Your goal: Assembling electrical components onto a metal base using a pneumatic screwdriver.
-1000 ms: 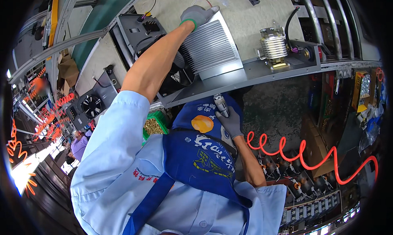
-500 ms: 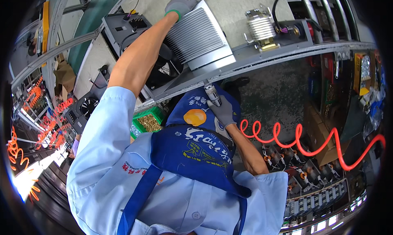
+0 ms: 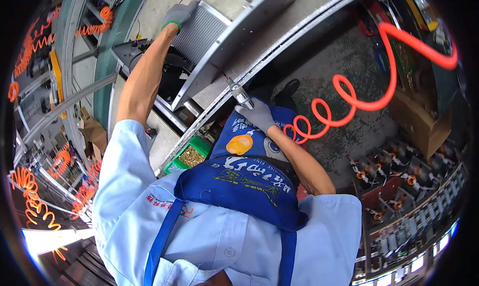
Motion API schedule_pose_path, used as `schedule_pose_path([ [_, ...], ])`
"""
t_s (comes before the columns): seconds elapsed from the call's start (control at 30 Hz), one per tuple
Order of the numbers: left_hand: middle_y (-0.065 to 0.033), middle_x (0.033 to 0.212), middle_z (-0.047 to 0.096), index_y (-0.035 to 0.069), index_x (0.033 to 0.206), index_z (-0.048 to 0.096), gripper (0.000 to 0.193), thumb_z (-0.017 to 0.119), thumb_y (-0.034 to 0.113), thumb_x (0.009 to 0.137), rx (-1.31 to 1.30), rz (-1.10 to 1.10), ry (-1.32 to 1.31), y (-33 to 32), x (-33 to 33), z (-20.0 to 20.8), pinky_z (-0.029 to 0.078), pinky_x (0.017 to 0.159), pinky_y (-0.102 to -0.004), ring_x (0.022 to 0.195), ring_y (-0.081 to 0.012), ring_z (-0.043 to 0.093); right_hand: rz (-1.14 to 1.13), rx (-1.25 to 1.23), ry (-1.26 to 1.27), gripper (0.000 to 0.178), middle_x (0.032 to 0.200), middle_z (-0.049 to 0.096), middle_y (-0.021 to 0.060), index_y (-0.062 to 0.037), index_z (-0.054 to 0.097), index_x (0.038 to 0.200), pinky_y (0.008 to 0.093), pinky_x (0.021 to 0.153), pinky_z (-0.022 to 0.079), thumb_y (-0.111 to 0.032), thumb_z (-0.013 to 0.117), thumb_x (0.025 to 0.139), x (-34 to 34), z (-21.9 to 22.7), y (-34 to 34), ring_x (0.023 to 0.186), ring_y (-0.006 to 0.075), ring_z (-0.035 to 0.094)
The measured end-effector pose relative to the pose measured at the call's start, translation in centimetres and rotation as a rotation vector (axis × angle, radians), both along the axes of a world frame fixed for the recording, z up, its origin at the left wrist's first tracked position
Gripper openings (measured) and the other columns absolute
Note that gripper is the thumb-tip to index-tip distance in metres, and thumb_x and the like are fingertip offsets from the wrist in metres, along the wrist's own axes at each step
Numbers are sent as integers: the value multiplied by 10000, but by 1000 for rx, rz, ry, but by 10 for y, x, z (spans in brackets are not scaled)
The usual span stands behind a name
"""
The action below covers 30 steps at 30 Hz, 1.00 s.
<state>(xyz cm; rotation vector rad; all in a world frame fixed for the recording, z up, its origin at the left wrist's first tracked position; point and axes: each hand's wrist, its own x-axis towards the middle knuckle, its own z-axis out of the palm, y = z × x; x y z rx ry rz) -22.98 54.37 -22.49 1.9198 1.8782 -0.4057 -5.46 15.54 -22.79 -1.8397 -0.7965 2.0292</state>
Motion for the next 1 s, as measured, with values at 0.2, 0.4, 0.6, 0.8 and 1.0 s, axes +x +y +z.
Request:
schedule_pose_path([
  [0.2,-267,1278,595,118,1253,636,702,406,649,857,-5,95,-1,8,-15,-18,423,1015,-450,1200,-418,571,-92,-1,71,428,710,660,121,-27,659,876,359,576,521,-437,744,789,1,-12,-11,577,235,663],
  [0.4,-296,1171,630,161,1297,544,518,334,496,961,70,-233,91,6,-23,-31,457,952,-501,1110,-458,601,-80,143,-32,509,925,687,234,-12,664,945,438,798,505,-478,742,755,-9,-26,-21,920,394,663],
  [0.6,-292,1110,652,160,1303,466,411,267,373,1013,105,-369,235,-5,-10,-15,500,858,-530,998,-474,644,-32,149,-66,500,987,691,230,-34,649,1010,453,838,505,-467,722,773,-8,-25,-18,982,402,655],
  [0.8,-304,1129,642,159,1307,524,537,216,490,1017,65,-249,201,-5,0,-7,473,916,-512,1068,-461,621,6,140,-96,492,969,687,218,-39,638,1004,448,825,505,-462,729,770,-3,-21,-16,958,391,660],
  [1.0,-305,1190,621,91,1310,564,718,205,618,979,13,-89,154,-3,-2,-9,436,983,-480,1140,-465,583,76,177,-111,505,984,685,219,-55,631,1024,469,842,504,-477,729,763,7,-22,-9,972,404,652],
])
